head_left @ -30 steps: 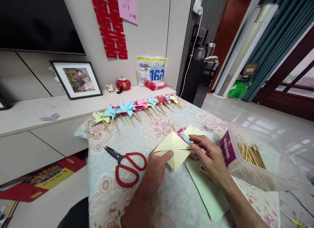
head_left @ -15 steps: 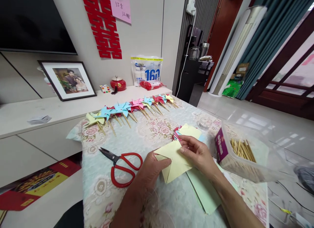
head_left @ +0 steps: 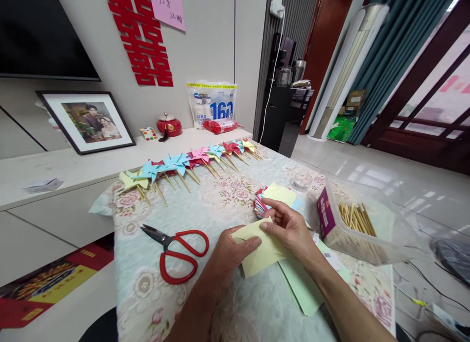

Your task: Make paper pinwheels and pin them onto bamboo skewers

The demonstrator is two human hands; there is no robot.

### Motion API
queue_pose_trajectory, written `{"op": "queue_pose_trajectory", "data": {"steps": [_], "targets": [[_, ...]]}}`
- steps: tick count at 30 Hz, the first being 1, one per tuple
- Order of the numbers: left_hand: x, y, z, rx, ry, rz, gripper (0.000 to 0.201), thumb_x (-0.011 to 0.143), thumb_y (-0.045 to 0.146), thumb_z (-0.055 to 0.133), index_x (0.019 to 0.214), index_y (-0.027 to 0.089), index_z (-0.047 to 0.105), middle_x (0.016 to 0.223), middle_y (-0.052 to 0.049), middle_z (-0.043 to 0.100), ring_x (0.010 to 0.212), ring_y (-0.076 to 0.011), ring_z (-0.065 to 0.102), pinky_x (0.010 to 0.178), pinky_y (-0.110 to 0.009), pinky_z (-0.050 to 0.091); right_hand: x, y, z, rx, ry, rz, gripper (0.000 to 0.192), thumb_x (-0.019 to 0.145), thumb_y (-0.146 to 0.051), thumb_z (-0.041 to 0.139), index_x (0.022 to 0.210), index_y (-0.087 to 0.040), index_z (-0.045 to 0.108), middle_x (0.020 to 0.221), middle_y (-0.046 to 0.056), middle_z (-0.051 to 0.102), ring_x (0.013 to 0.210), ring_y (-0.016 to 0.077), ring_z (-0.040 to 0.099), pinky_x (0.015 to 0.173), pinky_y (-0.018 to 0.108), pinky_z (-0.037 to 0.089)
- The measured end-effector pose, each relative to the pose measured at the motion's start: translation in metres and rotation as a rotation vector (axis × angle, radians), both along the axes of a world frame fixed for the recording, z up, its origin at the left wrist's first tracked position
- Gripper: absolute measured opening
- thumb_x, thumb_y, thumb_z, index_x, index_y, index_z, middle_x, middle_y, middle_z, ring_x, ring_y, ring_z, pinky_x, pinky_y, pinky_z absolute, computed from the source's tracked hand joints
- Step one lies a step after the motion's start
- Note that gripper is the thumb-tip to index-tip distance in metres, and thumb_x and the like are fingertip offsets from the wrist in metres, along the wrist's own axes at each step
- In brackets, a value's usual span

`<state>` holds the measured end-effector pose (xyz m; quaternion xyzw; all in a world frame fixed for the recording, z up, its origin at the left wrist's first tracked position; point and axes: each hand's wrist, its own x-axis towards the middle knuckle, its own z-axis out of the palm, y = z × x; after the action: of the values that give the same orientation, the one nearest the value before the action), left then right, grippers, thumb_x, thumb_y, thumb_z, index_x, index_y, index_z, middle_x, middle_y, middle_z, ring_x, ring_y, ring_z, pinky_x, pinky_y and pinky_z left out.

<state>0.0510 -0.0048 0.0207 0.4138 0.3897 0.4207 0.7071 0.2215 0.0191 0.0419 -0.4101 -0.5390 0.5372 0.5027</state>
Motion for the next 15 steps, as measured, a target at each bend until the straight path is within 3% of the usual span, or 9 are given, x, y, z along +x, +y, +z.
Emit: {"op": "queue_pose_trajectory", "data": {"steps": [7,15], "targets": [[0.0052,0.0019,-0.0105,-0.015,0.056,0.062,0.038,0.069,0.039,0.08,0.092,0.01,0.071,0.077,-0.005,0.074,0.066,-0.0179,0.064,0.063,-0.027,0.046,-0.0017,-0.0005,0.0017,-0.023,0.062,-0.008,0.054,0.065,-0.023,0.084,0.116,-0.023,0.065,0.076,-0.003,0.064,0.069,0.0112,0.058,0.065,0.024,0.045],[0.0045,0.0023,-0.0109,-0.006,0.077,0.06,0.037,0.07,0.038,0.08,0.092,0.01,0.071,0.078,-0.006,0.075,0.067,-0.018,0.065,0.064,-0.028,0.048,0.0002,0.0,0.0014,-0.019,0.106,-0.011,0.051,0.066,-0.02,0.082,0.115,-0.023,0.067,0.077,-0.003,0.066,0.071,0.0113,0.059,0.069,0.025,0.046]]}}
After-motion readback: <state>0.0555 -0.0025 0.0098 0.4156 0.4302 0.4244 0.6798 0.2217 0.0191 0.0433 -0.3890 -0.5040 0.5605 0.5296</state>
